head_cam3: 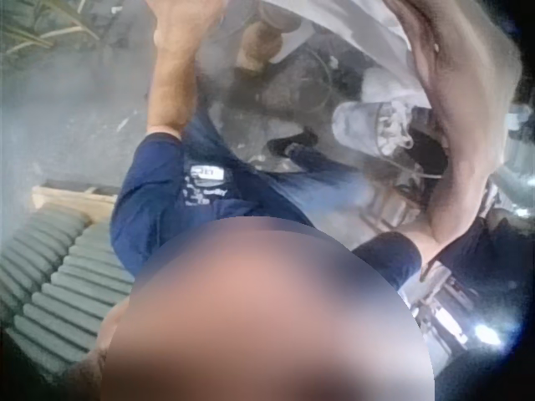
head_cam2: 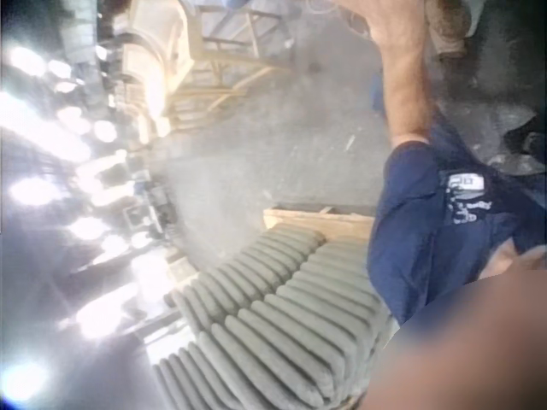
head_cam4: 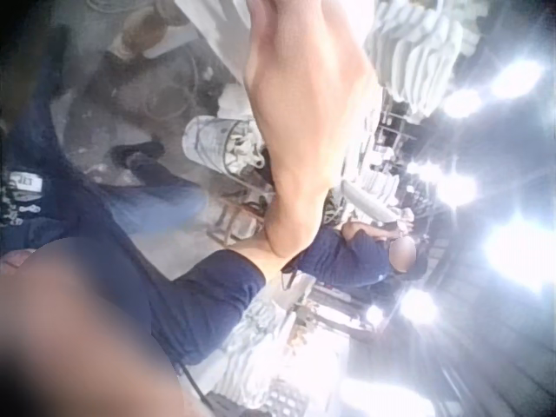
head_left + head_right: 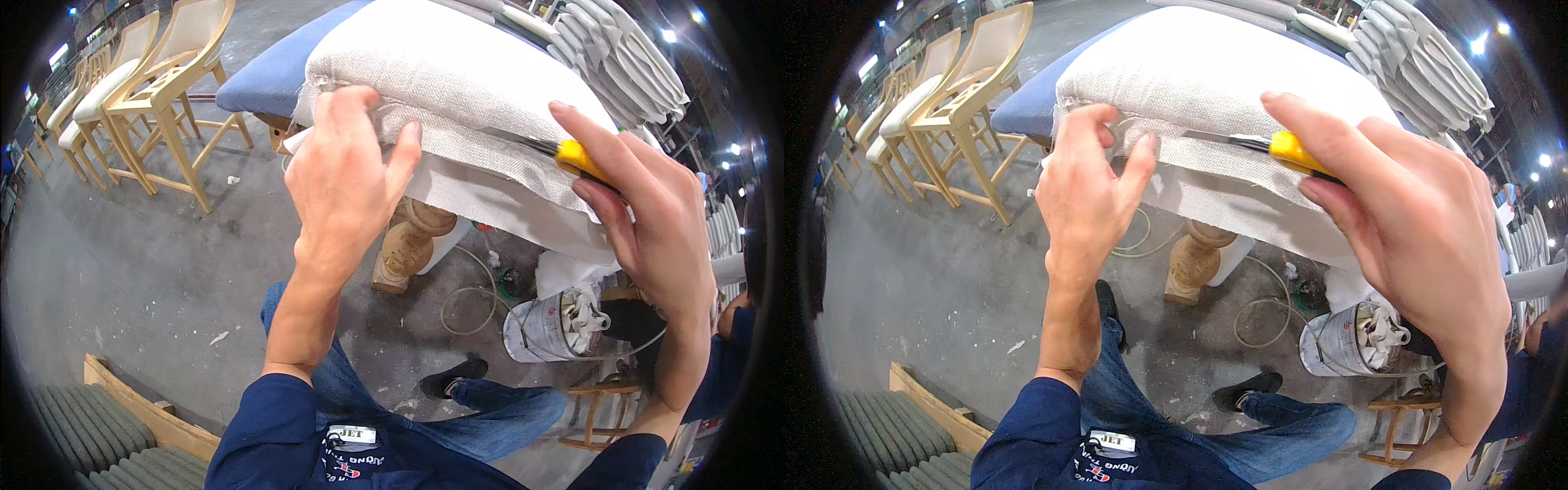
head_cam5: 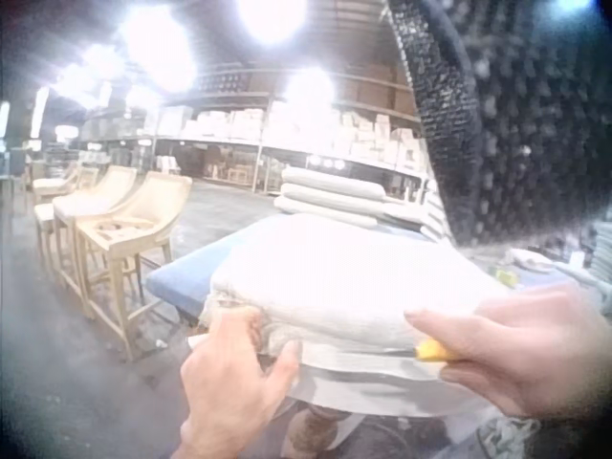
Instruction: The person staples white fabric onto a cushion using a yellow staple gun, then trims excess fabric with a yellow utility knife. The person folds the edges and stacks the finished cushion with others on the table.
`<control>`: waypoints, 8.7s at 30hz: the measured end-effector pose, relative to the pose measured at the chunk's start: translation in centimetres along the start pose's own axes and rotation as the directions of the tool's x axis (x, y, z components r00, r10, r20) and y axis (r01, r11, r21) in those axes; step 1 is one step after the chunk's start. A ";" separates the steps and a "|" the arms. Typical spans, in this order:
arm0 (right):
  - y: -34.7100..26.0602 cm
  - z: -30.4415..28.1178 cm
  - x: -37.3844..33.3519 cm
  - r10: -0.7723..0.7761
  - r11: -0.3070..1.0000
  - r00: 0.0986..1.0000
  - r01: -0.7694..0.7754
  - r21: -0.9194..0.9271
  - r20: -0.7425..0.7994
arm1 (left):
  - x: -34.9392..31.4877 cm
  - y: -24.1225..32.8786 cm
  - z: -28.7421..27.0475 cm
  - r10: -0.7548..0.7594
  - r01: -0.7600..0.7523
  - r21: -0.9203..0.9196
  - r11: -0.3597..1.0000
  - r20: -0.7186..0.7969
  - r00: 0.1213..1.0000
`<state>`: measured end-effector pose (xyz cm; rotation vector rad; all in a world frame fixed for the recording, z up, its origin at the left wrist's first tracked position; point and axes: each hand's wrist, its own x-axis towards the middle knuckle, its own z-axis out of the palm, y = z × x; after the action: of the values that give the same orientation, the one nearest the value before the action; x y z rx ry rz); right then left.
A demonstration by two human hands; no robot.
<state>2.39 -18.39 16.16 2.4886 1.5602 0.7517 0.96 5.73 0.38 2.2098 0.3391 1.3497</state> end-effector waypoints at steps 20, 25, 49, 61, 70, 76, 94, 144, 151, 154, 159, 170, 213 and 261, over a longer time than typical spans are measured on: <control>-1.0 3.1 6.7 -0.093 0.971 0.992 0.110 -0.213 0.087 | -0.4 -1.5 1.0 0.125 -0.119 -0.273 0.955 0.002 0.992; -0.9 3.5 7.0 -0.087 0.969 0.991 0.107 -0.221 0.100 | -0.6 -1.6 0.9 0.064 -0.046 -0.417 0.908 0.031 0.997; 0.4 3.2 3.6 0.029 0.963 0.988 0.013 -0.270 0.152 | -2.3 -0.6 -0.5 0.169 -0.100 -0.712 0.695 0.026 0.985; 2.9 3.3 -0.5 0.095 0.956 0.983 -0.045 -0.289 0.159 | -4.0 0.5 -2.7 0.279 -0.109 -0.709 0.696 0.127 0.952; 8.1 4.0 -4.6 0.360 0.921 0.929 -0.341 0.187 -0.083 | -4.3 -0.3 -2.8 0.075 0.392 -0.877 0.278 0.426 0.901; 16.1 7.1 -11.7 0.801 0.436 0.597 -0.541 0.719 -0.037 | -3.4 -2.5 -0.3 0.111 0.303 -0.937 0.176 0.325 0.939; 5.2 4.6 -13.0 0.674 0.436 0.737 -0.452 0.778 0.050 | -0.1 -2.3 -1.9 0.438 -0.526 -0.284 0.802 -0.319 0.840; -4.6 2.4 7.2 0.096 0.940 0.972 -0.018 -0.339 0.212 | -1.0 -2.0 1.9 0.062 -0.069 -0.711 0.699 -0.035 0.997; -3.2 2.6 5.3 0.028 0.957 0.990 0.014 -0.288 0.140 | -1.9 -1.1 -0.4 0.080 0.041 -0.747 0.663 0.125 0.989; -2.9 2.4 4.7 0.064 0.956 0.983 -0.011 -0.292 0.174 | -2.3 -0.8 -1.0 0.081 0.063 -0.757 0.650 0.151 0.985; -2.4 1.6 3.3 0.111 0.954 0.968 -0.041 -0.297 0.223 | -2.6 -0.4 -1.0 0.181 -0.100 -0.761 0.641 0.024 0.983; -2.5 1.1 0.1 0.200 0.929 0.953 -0.110 -0.354 0.227 | -4.1 1.7 -4.7 0.150 0.011 -0.737 0.675 0.152 0.977; -0.9 0.8 -2.1 0.178 0.943 0.977 -0.135 -0.305 0.119 | -4.5 4.7 4.0 0.147 -0.077 -0.714 0.696 0.037 0.989; 1.0 -3.0 -9.9 0.239 0.965 0.956 -0.214 -0.155 0.169 | -7.3 8.6 4.1 0.257 -0.158 -0.635 0.756 0.065 0.964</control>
<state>-1.64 -27.89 15.62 2.5784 1.1369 0.6066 0.66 -6.07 -1.77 1.7821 -0.3882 1.1666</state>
